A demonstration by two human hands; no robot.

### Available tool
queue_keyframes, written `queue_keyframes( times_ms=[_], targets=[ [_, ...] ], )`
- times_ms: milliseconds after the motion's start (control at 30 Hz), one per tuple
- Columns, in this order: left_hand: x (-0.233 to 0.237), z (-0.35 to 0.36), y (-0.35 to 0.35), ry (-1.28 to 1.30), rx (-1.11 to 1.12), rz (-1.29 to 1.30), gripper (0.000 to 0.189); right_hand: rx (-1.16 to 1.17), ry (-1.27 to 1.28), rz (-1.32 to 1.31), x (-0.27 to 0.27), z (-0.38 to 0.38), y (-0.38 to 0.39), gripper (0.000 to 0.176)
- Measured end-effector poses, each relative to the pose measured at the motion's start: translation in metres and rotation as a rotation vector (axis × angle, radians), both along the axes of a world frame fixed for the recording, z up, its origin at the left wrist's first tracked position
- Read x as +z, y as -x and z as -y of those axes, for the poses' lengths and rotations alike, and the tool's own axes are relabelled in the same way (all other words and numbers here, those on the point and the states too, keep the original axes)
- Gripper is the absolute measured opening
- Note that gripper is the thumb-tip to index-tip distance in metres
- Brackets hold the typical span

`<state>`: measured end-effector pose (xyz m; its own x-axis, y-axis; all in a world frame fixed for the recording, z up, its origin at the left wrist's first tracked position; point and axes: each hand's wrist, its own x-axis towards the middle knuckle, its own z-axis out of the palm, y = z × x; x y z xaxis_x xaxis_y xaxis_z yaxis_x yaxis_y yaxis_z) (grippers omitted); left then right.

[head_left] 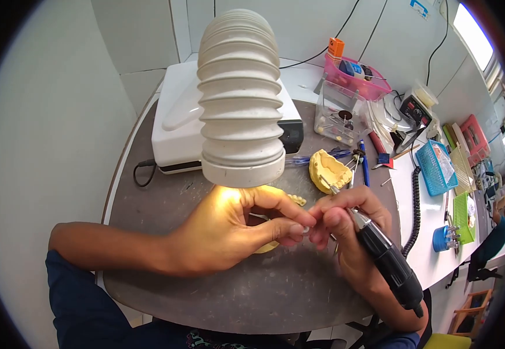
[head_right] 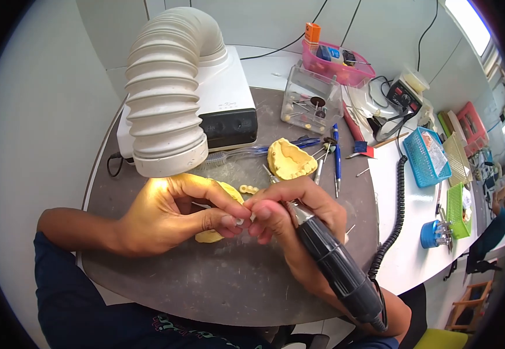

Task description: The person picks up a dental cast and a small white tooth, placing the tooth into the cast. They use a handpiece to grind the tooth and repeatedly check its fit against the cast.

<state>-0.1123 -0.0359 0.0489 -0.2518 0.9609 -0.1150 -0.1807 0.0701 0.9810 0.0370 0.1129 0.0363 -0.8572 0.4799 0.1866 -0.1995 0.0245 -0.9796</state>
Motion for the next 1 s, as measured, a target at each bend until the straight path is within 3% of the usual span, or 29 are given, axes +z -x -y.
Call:
queue_keyframes(
  times_ms=[200, 267, 600, 1000],
  targets=[
    [-0.007, 0.0, 0.004, -0.109, 0.018, -0.069, 0.018, 0.016, 0.006, -0.069, -0.003, 0.004, 0.007, 0.027],
    [-0.012, 0.0, 0.006, -0.136, -0.011, -0.113, 0.017, 0.046, -0.104, 0.067, -0.003, 0.002, 0.005, 0.025],
    [-0.014, 0.001, 0.009, -0.137, 0.042, -0.034, 0.018, 0.052, 0.019, -0.015, -0.006, 0.003, 0.006, 0.017],
    [-0.016, 0.003, 0.006, -0.149, 0.063, 0.088, 0.023, 0.035, -0.225, -0.097, -0.011, 0.005, 0.008, 0.023]
  ],
)
